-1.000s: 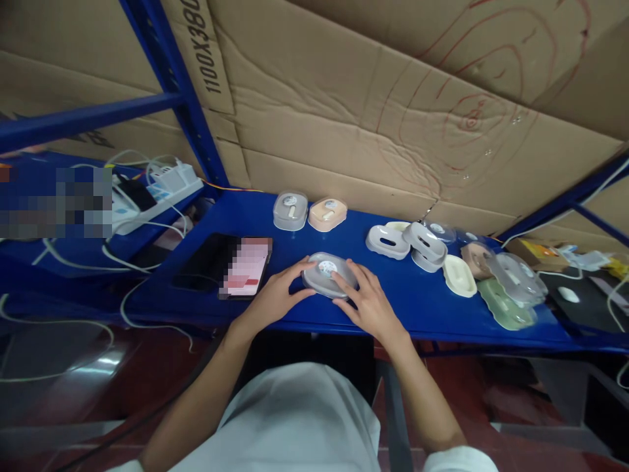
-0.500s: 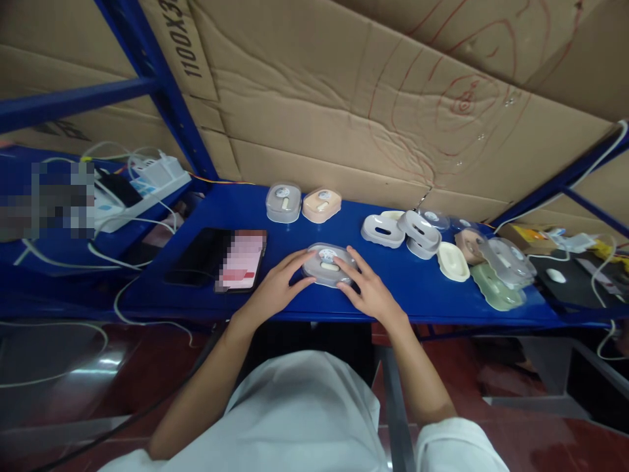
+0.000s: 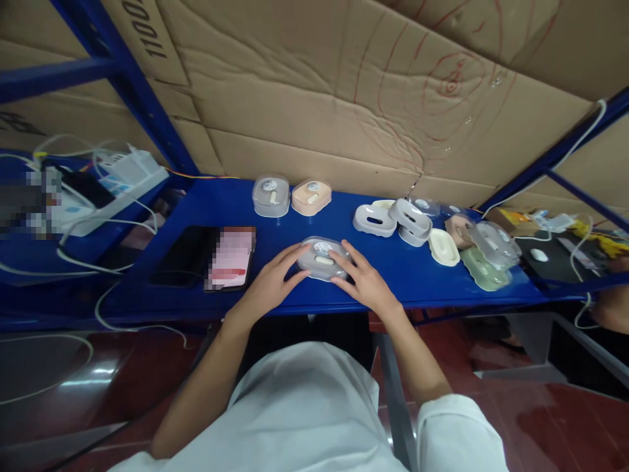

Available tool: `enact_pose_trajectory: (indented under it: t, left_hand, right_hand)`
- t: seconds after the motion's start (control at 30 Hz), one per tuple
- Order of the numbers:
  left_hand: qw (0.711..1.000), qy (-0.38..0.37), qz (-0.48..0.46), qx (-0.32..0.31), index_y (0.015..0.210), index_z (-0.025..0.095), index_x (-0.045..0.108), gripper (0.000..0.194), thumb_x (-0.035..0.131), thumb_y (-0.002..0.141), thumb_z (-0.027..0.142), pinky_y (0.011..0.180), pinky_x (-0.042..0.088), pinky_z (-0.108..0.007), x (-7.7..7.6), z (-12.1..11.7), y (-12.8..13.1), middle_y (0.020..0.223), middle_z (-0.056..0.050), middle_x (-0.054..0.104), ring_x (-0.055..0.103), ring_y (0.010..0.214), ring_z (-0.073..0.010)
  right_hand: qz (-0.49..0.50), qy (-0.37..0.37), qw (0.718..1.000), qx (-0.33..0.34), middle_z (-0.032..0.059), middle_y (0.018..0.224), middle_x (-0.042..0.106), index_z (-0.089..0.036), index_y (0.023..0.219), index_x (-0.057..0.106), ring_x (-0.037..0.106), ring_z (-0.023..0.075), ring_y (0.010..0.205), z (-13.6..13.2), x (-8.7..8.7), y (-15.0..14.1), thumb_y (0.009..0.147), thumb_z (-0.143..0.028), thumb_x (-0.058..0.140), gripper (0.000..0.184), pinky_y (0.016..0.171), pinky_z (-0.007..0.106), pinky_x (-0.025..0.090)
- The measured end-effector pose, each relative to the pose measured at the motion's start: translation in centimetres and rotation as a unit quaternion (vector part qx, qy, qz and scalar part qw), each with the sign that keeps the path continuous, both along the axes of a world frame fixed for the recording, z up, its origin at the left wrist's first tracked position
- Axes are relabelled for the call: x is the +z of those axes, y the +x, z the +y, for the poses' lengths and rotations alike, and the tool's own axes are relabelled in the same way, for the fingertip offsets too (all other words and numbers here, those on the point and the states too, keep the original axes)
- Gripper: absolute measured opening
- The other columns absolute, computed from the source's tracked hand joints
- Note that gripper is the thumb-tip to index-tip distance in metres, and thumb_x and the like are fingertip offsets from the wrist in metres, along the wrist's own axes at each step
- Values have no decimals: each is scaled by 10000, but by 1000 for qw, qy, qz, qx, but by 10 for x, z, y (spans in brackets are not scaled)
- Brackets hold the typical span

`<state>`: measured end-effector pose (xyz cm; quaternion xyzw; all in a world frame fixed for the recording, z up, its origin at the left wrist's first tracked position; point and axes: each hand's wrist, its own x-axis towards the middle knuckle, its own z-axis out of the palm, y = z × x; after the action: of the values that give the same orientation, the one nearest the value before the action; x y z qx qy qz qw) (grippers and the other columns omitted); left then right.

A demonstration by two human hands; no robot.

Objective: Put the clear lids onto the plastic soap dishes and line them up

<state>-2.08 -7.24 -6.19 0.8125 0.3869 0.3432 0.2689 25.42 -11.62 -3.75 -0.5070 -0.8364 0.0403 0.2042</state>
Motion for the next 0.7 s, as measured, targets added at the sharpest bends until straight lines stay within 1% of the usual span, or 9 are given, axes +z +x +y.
enact_pose_trajectory:
  t: [0.07,0.13,0.23,0.3,0.37,0.43,0.5,0.6,0.7]
  left_hand:
    - [1000,-12,2,5,1669,352,358,610,561,1096,401,1293,386,-499,1,-2,1,1732,-103,396,402,1600,-301]
    - [1000,-21,-2,14,1683,350,323,642,565,1092,417,1284,401,-503,3,-4,1,1750,-112,360,381,1611,-310]
    - [1000,-21,5,19,1649,345,394,588,565,1091,407,1286,401,-491,5,-6,0,1741,-95,378,399,1602,-300]
    - [1000,-17,16,20,1609,344,461,532,563,1090,395,1287,401,-487,7,-6,0,1732,-79,396,426,1586,-293]
    - [999,-13,23,22,1572,326,509,493,564,1086,389,1281,410,-494,8,-7,0,1720,-82,415,460,1565,-297]
    - [999,-8,27,19,1541,304,543,463,561,1085,384,1280,412,-504,8,-6,0,1704,-91,436,480,1550,-301]
    - [999,-5,31,15,1518,288,564,442,558,1086,380,1285,406,-505,8,-6,-1,1693,-95,450,492,1541,-296]
    - [999,-7,38,11,1501,276,581,428,556,1088,385,1293,399,-492,8,-6,-1,1690,-92,456,490,1542,-287]
    - [999,-10,43,12,1504,285,584,431,555,1089,395,1295,398,-494,8,-6,0,1689,-81,460,480,1548,-290]
  right_hand:
    - [-17,35,998,-56,127,1713,392,-337,1646,452,456,348,1545,-2,0,-4,1081,-544,518,606,1228,549,475]
    - [-42,64,987,-138,169,1619,487,-318,1617,502,546,404,1437,0,2,-9,1051,-601,540,634,1152,596,524]
    - [-70,63,970,-226,226,1505,538,-248,1616,502,616,447,1285,17,8,-22,1018,-687,526,742,1033,610,574]
    - [-70,44,966,-245,267,1456,542,-168,1622,476,633,453,1235,39,13,-31,1037,-701,450,792,971,587,595]
    - [-65,21,966,-249,293,1430,542,-97,1607,470,657,440,1197,65,19,-38,1072,-670,366,791,935,555,605]
    - [-61,6,967,-249,294,1451,535,-66,1597,465,669,413,1201,90,25,-38,1106,-600,312,741,961,521,594]
    - [-59,17,967,-247,287,1514,516,-59,1609,437,635,393,1284,108,28,-29,1128,-514,288,679,1048,503,549]
    - [-74,53,959,-268,276,1588,499,-55,1623,409,526,404,1423,115,27,-2,1127,-405,316,614,1154,556,449]
    - [-109,27,948,-297,274,1533,577,-55,1583,475,525,442,1407,98,20,21,1085,-361,443,585,1153,642,401]
